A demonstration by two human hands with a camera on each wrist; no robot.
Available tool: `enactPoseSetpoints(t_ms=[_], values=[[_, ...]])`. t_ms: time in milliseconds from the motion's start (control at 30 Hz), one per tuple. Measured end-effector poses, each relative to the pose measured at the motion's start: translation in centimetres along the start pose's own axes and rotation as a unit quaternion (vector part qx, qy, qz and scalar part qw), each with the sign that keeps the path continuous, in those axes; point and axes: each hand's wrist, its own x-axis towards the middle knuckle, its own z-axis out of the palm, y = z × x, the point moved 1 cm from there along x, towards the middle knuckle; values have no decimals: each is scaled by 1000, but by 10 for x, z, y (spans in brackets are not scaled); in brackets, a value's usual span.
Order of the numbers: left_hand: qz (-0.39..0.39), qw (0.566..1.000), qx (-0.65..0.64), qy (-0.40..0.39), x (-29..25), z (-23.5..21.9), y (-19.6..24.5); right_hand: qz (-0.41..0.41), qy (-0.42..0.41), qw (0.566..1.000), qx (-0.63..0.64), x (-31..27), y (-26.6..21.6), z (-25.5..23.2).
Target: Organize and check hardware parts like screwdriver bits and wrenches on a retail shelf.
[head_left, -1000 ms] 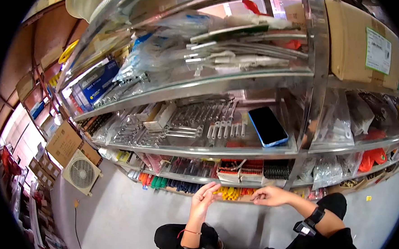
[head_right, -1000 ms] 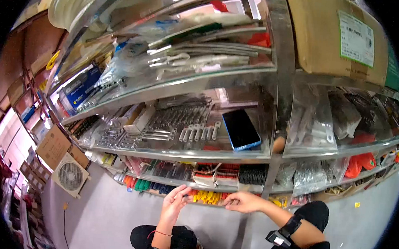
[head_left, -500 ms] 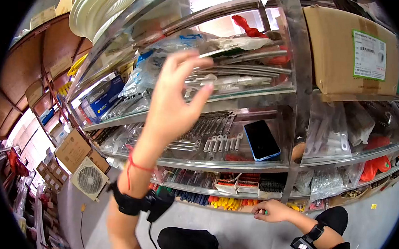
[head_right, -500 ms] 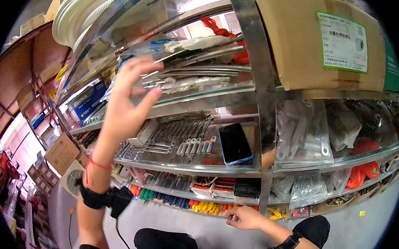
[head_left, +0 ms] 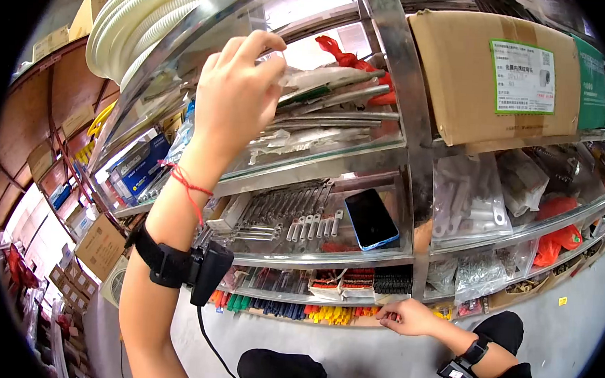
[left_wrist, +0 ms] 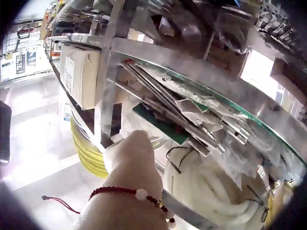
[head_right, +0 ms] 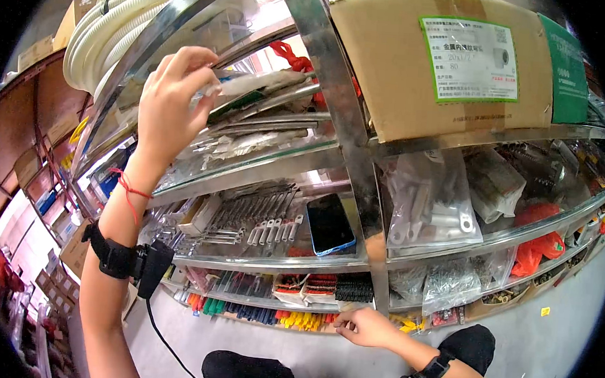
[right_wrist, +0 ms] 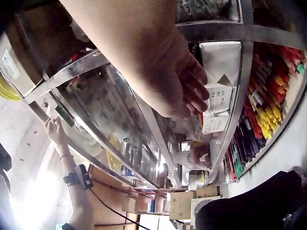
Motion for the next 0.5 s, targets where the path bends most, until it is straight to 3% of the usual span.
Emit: enactPoseSetpoints(t_ms=[133,200,267,333,400,500], values=[[34,999,12,16,3,-4,-7,23,-12,1000,-5,-2,-1,-4],[4,1000,-21,-15,-2,-7,-11,8,-3,1000,-15,-3,-2,-3],[28,998,-43,-28,-8,-22,-5,4,0,1000,-10,-5,3,-2],[-55,989,-60,-125,-24,-44,-13,0,2,999,-33,-8,4,-3],[-115,960,-85,-242,-48,-67,-31,100,-20,994,34,-9,-14,-9],[-194,895,-126,-382,-70,-92,-78,95,-24,995,-11,-13,-10,-6]])
